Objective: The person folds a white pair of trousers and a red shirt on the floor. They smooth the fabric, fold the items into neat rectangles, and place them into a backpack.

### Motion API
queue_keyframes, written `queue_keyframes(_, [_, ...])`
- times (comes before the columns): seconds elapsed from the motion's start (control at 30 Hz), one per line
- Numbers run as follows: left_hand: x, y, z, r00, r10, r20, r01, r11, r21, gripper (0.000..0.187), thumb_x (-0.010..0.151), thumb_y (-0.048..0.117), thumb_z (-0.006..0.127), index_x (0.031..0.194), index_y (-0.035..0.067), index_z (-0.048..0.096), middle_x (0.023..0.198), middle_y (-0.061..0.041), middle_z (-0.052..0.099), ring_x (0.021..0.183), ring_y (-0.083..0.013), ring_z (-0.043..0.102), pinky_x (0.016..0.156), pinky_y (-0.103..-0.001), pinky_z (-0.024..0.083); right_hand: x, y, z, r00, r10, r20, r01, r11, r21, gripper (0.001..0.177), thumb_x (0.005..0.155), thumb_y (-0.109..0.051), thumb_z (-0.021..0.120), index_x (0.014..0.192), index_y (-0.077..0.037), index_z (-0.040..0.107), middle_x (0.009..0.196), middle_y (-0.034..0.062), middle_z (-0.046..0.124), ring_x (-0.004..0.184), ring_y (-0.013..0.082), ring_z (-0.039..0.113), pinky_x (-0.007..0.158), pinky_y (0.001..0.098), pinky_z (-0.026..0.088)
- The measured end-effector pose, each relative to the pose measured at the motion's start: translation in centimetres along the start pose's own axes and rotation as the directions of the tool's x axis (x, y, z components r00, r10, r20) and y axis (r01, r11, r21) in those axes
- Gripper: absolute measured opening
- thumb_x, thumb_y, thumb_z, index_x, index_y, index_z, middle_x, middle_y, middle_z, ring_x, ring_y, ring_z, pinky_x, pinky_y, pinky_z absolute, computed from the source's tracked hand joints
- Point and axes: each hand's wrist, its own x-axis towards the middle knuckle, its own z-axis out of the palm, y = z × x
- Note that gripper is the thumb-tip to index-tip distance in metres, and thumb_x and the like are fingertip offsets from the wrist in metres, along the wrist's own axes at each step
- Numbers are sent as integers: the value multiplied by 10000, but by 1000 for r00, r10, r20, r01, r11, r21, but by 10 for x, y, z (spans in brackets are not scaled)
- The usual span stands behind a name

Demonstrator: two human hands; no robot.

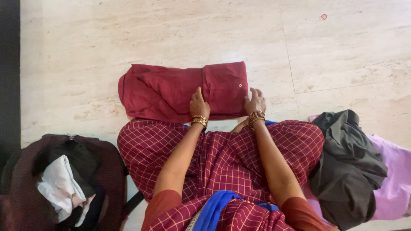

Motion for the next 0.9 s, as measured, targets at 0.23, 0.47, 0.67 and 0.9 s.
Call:
queue_keyframes(0.23, [15, 33, 11, 925, 378, 37, -365, 856, 365, 661, 962, 444, 614, 1549, 299, 347, 1682, -31, 273, 1539, -315, 255, 1180, -715, 117, 5, -75, 25, 901, -402, -163, 366, 906, -212, 518, 1023, -419, 540, 1515, -262, 500, 1674, 99, 304, 1531, 351, 234, 1224, 603, 150])
queue_keyframes(0.47, [28, 14, 16, 945, 311, 98, -324, 855, 406, 655, 954, 567, 544, 1559, 373, 382, 1701, 28, 197, 1560, -334, 173, 1149, -801, 32, 29, -96, 36, 913, -406, -20, 381, 871, -311, 556, 971, -507, 491, 1499, -333, 499, 1655, 43, 312, 1539, 316, 216, 1189, 688, 21])
queue_keyframes(0.67, [44, 17, 18, 948, 315, 39, -301, 851, 431, 651, 967, 566, 543, 1562, 360, 378, 1702, 11, 198, 1566, -339, 182, 1153, -805, 31, 48, -105, 37, 895, -447, -14, 424, 857, -292, 539, 1002, -492, 495, 1513, -320, 503, 1667, 51, 315, 1547, 329, 214, 1204, 685, 28])
queue_keyframes(0.9, [36, 26, 5, 963, 223, 149, -265, 878, 399, 659, 996, 563, 449, 1594, 352, 265, 1710, 23, 118, 1566, -318, 130, 1161, -769, 21, 47, -72, 31, 924, -380, -51, 370, 918, -141, 667, 985, -483, 570, 1569, -213, 393, 1644, 94, 310, 1505, 331, 274, 1196, 605, 175])
